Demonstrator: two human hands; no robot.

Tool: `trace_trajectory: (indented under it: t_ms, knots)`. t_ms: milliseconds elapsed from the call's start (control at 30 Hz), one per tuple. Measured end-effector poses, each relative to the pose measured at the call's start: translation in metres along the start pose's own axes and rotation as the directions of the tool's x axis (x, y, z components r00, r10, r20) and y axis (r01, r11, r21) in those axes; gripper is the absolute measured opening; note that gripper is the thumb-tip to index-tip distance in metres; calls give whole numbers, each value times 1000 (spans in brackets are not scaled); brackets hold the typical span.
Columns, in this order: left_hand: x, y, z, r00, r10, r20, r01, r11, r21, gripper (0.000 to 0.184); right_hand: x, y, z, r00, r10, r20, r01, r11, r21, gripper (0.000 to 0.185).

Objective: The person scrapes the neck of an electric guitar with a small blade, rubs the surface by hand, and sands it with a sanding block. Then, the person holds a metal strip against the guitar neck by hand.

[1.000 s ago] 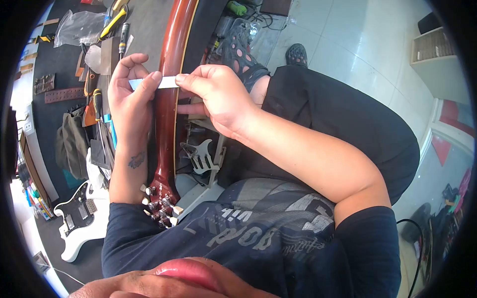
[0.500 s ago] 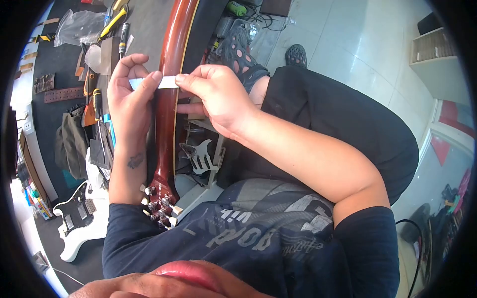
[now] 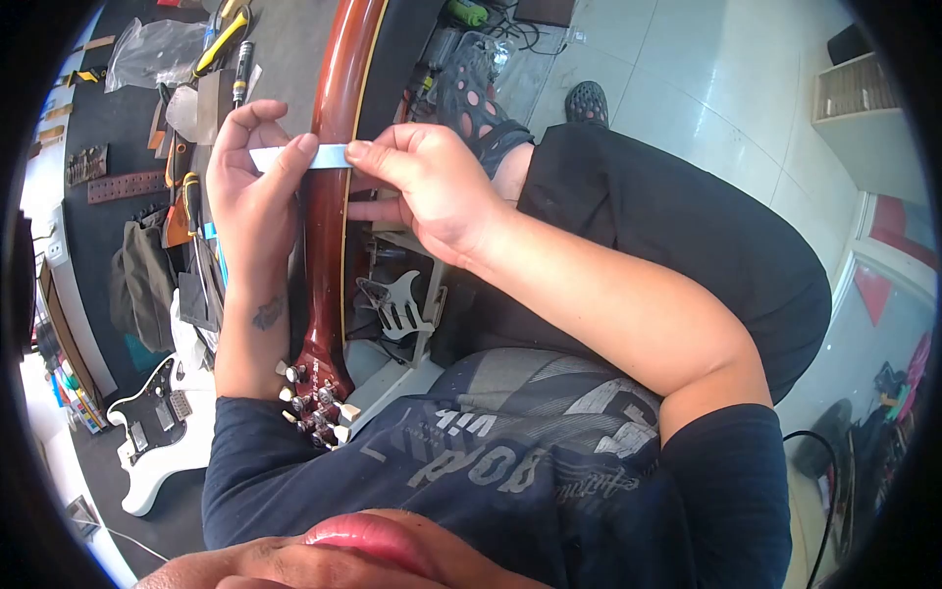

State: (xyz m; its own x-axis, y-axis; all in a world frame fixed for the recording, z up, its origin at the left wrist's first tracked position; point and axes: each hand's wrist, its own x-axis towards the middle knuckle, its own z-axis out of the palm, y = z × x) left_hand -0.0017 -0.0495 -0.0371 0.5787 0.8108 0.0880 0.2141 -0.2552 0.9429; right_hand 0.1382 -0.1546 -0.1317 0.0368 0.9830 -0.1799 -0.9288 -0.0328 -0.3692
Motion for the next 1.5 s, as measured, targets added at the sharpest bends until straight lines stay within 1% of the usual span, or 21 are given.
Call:
trace_trajectory:
  t_ms: [33,67,167,300,367,500,533,667,767,800,900,1000,1100,1133,1233,1267,1367,1467,1500]
  knots:
    - [3,2,0,1000,-1,3,1,1000,1,40,0,1,0,1000,8,3,-8,1000,5,19]
    - [4,3,0,1000,-3,6,3,1000,5,41,3,-1,-2,999,-6,44,4,999,46,19]
    - [-2,2,-4,999,-46,9,46,999,17,40,-3,1,1,998,58,-24,-56,996,67,18]
    - [2,4,-1,1000,-11,-8,11,998,54,39,5,1,-5,999,11,42,-13,999,51,17]
    - [2,6,-1,1000,-17,-8,17,997,73,38,0,2,-3,999,29,27,-31,997,69,17]
    - [-2,5,-1,1000,-25,-1,25,999,22,37,2,3,-5,999,45,26,-46,996,76,17]
    - [1,6,0,1000,-21,-5,21,1000,23,37,7,2,-8,997,24,73,-29,997,76,17]
    - [-4,6,-1,998,-61,-9,61,998,24,37,0,5,-2,997,77,3,-77,992,100,18]
    - [2,5,0,1000,-12,-6,12,999,38,37,7,4,-8,998,25,62,-30,996,86,19]
    - [0,5,0,1000,-20,-10,21,999,47,37,9,3,-9,997,32,72,-38,995,89,18]
    - [0,6,1,1000,-26,-14,27,998,61,37,1,6,-4,996,84,16,-86,988,131,18]
    - [-1,7,3,1000,-18,-21,19,998,52,37,8,5,-9,996,38,85,-47,993,106,18]
    - [0,7,2,1000,-25,-9,26,999,46,37,2,2,-3,997,73,30,-76,992,99,19]
    - [-2,8,3,999,-35,-12,35,999,41,37,2,6,-5,995,90,40,-95,987,132,20]
    - [-1,7,5,1000,-20,-16,21,1000,22,36,9,5,-11,996,31,80,-40,994,107,20]
    - [0,7,5,1000,-9,-13,9,1000,18,36,8,7,-10,996,51,76,-60,991,119,20]
    - [-4,6,1,999,-47,-15,47,997,56,36,4,8,-9,993,97,65,-106,983,149,21]
    - [0,8,6,1000,-18,-10,18,1000,24,36,10,3,-11,995,46,88,-55,993,104,22]
    - [-1,8,5,1000,-24,-6,25,999,38,36,10,4,-11,995,49,87,-58,993,106,22]
